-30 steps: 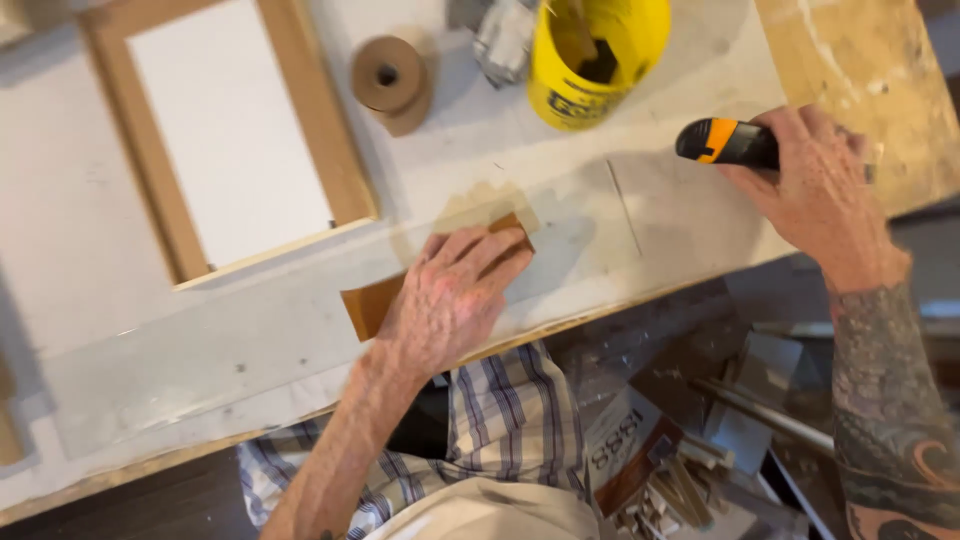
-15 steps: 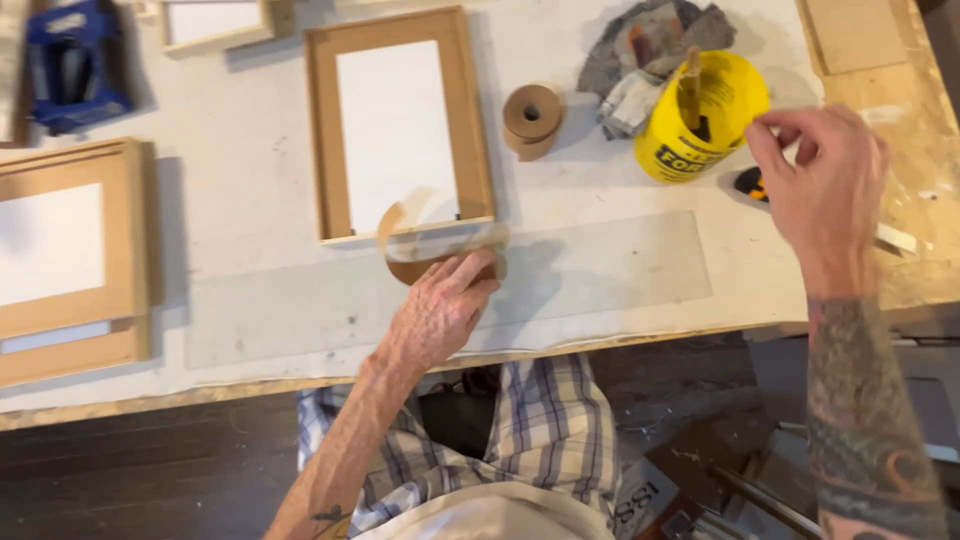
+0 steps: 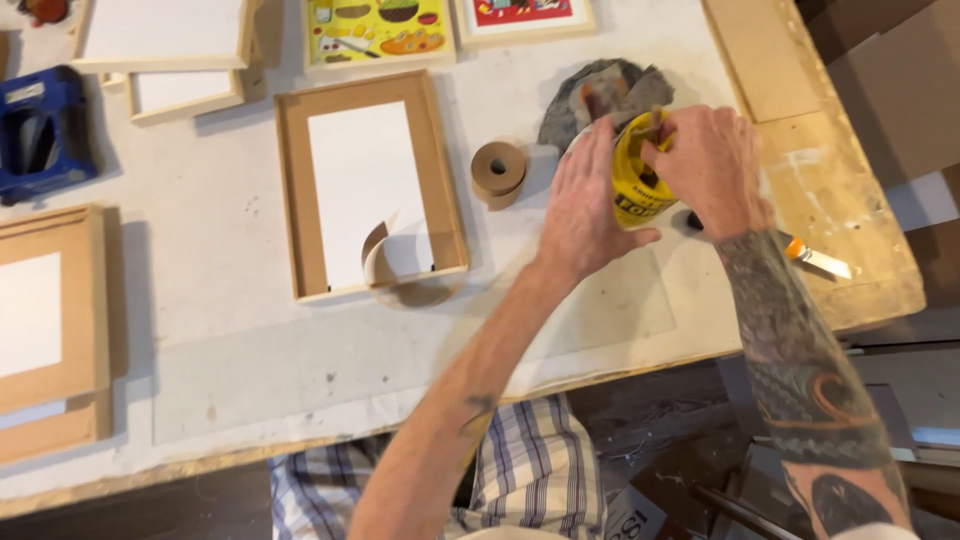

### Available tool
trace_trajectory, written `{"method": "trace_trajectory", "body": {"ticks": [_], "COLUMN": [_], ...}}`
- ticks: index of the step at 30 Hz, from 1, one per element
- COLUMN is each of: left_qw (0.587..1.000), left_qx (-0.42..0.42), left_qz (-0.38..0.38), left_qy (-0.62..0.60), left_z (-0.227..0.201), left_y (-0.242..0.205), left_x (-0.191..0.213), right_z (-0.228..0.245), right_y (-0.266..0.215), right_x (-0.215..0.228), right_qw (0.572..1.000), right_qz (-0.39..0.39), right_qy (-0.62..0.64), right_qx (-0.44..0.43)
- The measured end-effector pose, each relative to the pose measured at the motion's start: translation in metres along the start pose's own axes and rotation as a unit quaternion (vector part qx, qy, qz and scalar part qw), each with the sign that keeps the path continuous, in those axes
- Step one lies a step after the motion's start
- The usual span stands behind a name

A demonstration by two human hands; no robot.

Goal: Applying water-activated paper tape to the back of wooden picture frames, trimming the tape with a utility knife, and smoothing it with a foam brush and cloth.

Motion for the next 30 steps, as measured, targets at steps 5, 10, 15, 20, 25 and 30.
{"method": "trace_trajectory", "body": {"ticks": [5,10,15,20,25,30], "left_qw": [0.984,0.984,0.983,0.981,0.99,0.991], "left_qx": [-0.033,-0.099,-0.107,-0.121,-0.069,-0.073], "left_qz": [-0.063,-0.083,-0.086,-0.082,-0.077,-0.082], "left_qy": [0.166,0.124,0.12,0.126,0.099,0.081], "left_z": [0.021,-0.009,0.004,0.008,0.02,0.015], "left_y": [0.025,0.01,0.028,0.045,0.044,0.041], "left_x": [-0.056,-0.054,-0.078,-0.08,-0.074,-0.069], "right_z": [-0.015,-0.029,-0.022,-0.036,-0.055,-0.057], "right_y": [-0.016,-0.016,-0.018,-0.012,-0.012,-0.01], "right_x": [0.054,0.046,0.045,0.042,0.044,0.063], "right_qw": [0.996,0.984,0.975,0.954,0.943,0.94], "right_qz": [-0.052,-0.006,0.016,-0.012,0.013,-0.037], "right_qy": [0.06,0.151,0.21,0.297,0.331,0.335], "right_qx": [0.044,0.096,0.078,0.044,-0.027,0.049]}}
Point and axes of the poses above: each hand's wrist, its own y-axis towards the middle knuckle, its own x-axis out of the back of the hand, z = x × y, the point moved 5 cm from there along y, towards the middle knuckle, and after that the axes turned 4 degrees about -z, right-handed, at the moved point
